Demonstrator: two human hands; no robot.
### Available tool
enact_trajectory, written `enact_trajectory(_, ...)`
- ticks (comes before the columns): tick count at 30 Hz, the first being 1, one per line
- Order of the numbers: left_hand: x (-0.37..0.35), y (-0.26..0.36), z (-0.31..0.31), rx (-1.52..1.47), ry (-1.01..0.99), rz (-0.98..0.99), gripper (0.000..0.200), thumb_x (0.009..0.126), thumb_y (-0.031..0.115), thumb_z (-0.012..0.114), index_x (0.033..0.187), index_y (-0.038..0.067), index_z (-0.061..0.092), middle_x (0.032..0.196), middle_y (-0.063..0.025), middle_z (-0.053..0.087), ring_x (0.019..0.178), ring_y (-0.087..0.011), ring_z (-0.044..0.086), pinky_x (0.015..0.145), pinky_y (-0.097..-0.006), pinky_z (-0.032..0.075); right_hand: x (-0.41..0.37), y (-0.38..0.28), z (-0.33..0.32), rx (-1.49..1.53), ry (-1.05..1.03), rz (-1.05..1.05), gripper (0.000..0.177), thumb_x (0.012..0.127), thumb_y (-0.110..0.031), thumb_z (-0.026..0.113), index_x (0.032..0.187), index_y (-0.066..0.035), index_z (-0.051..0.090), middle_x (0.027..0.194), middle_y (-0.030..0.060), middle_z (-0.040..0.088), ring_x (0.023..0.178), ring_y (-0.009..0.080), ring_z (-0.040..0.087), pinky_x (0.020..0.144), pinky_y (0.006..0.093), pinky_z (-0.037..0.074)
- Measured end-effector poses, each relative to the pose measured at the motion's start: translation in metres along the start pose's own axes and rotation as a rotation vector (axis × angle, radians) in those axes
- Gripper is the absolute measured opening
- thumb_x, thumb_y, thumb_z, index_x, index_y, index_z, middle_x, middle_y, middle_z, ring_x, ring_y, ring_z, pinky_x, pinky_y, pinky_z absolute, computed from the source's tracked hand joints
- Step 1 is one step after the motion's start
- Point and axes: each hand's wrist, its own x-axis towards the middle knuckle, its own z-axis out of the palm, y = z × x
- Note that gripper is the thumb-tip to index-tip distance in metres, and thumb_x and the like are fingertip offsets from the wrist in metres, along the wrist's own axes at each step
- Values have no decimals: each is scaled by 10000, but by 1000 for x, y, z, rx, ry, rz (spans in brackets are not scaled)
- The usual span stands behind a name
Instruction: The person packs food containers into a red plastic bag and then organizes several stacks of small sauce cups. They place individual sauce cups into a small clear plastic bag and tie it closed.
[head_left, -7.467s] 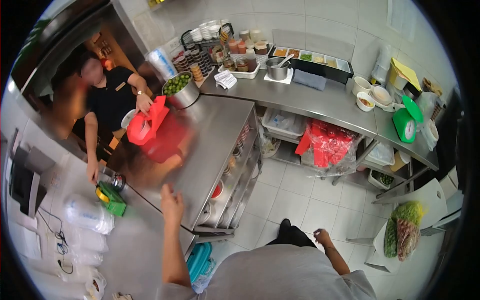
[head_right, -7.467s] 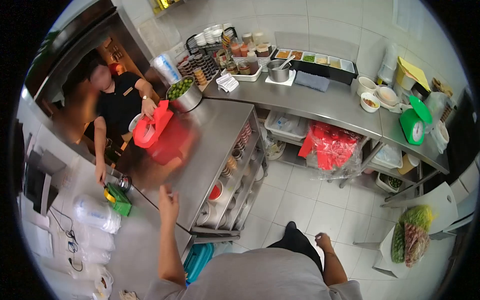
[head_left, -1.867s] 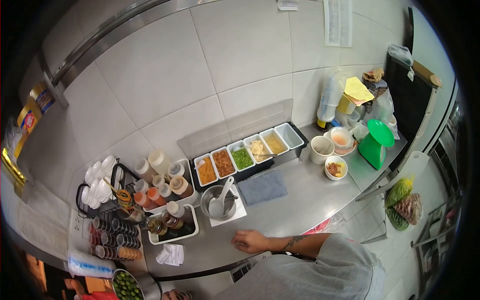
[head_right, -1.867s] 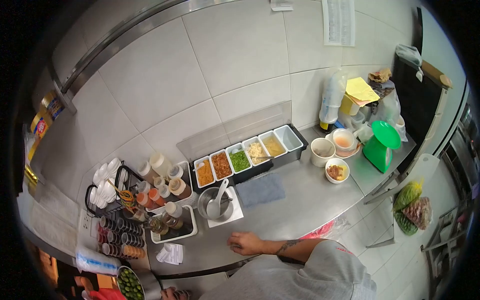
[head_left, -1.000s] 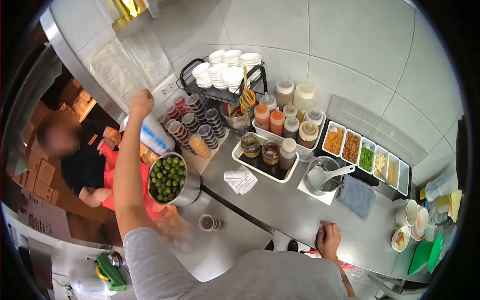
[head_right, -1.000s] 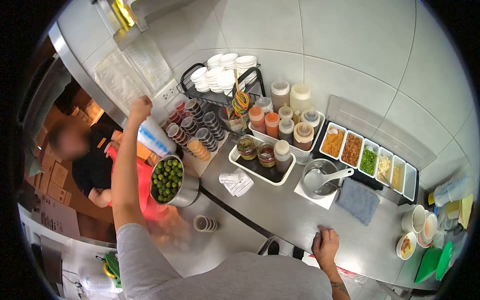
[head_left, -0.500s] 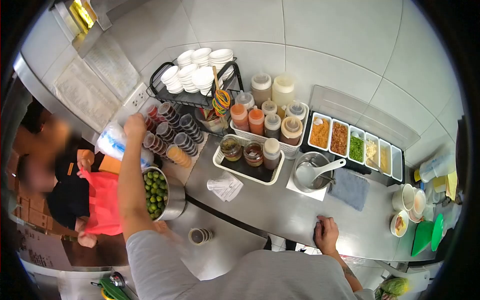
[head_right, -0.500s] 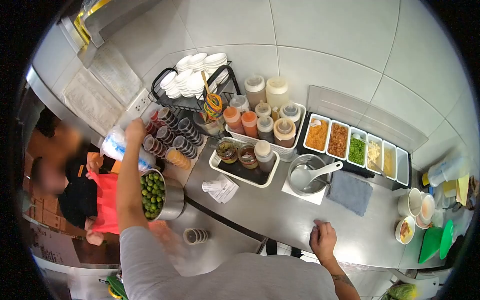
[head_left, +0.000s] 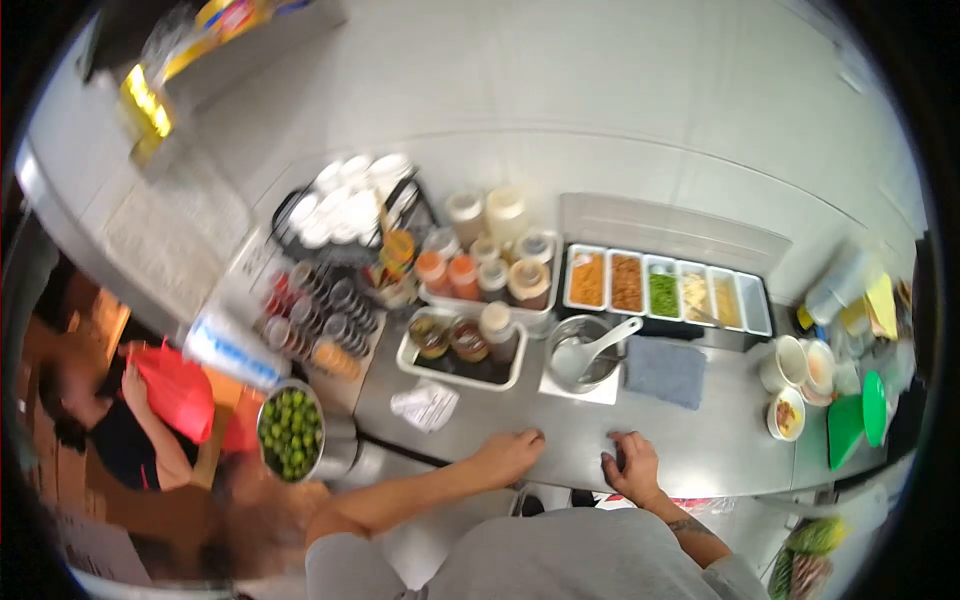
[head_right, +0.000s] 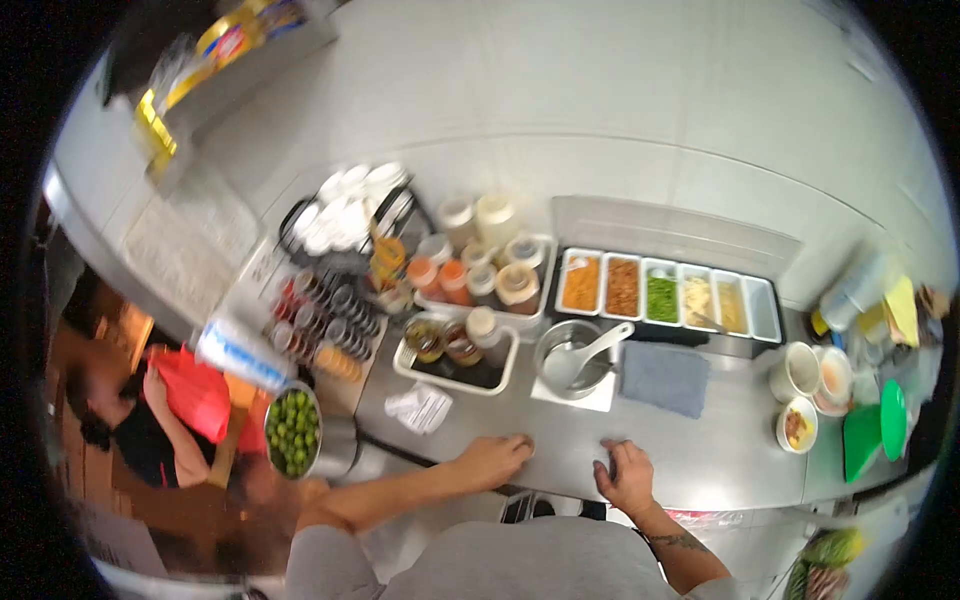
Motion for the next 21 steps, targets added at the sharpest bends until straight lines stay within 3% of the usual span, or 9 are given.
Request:
enact_trajectory(1,-1,-3,-16,-71,-29,-8,171,785,81,561,933,-3,579,990,-170,587,909,-305,615,727,-423,517,0,1,-1,9,-2,6,341,717,-182,674,1031,-82,584,822,99,555,733,296,551,665,395,447)
enact_trajectory(2,-9,-31,-23,-1,107,15,170,809,95,545,962,49,605,950,-140,607,921,-304,609,762,-435,496,-1,1,-2,13,0,17,347,720,-186,674,1039,-85,583,830,100,559,743,302,557,676,395,455)
enact_trajectory(3,-17,-46,-60,222,211,-206,171,808,84,535,961,70,609,915,-159,605,862,-323,609,713,-441,493,-2,1,-3,30,-52,76,351,734,-205,671,1053,-91,580,839,100,565,756,310,564,693,400,461)
enact_trajectory(4,-40,-60,-111,203,385,-328,145,800,102,545,921,59,612,862,-176,599,771,-341,603,671,-445,487,-4,0,-4,29,-40,73,352,741,-215,668,1058,-90,578,845,102,564,759,310,564,695,402,461)
enact_trajectory(5,-50,-74,-144,321,742,-472,113,782,130,567,858,62,617,797,-170,605,672,-344,597,619,-434,492,-3,-1,-5,31,-35,66,353,748,-225,665,1062,-90,576,850,103,563,762,310,564,697,403,461)
enact_trajectory(7,-91,-183,-181,627,853,-909,109,805,131,552,805,49,624,756,-177,648,706,-370,642,615,-454,510,-5,2,-4,4,-34,36,364,770,-266,653,1078,-92,568,887,111,559,785,309,566,705,408,460)
enact_trajectory(10,-147,-301,-206,598,712,-1169,304,780,323,630,861,30,634,862,-214,654,836,-397,633,717,-472,511,-7,0,-6,-35,-50,38,371,782,-281,643,1090,-93,557,910,115,551,803,314,566,713,412,459)
enact_trajectory(16,-174,-381,-196,488,419,-1172,291,781,247,631,880,-27,612,921,-265,636,910,-417,615,772,-470,499,-10,1,-5,-36,-27,-1,367,791,-279,636,1091,-87,546,901,111,543,808,316,564,726,413,453)
enact_trajectory(21,-173,-405,-183,344,500,-1192,246,761,128,604,922,-57,605,941,-293,623,950,-428,602,768,-462,497,-10,2,-6,-28,-9,-10,364,775,-276,652,1074,-93,554,884,100,542,807,297,561,717,395,451)
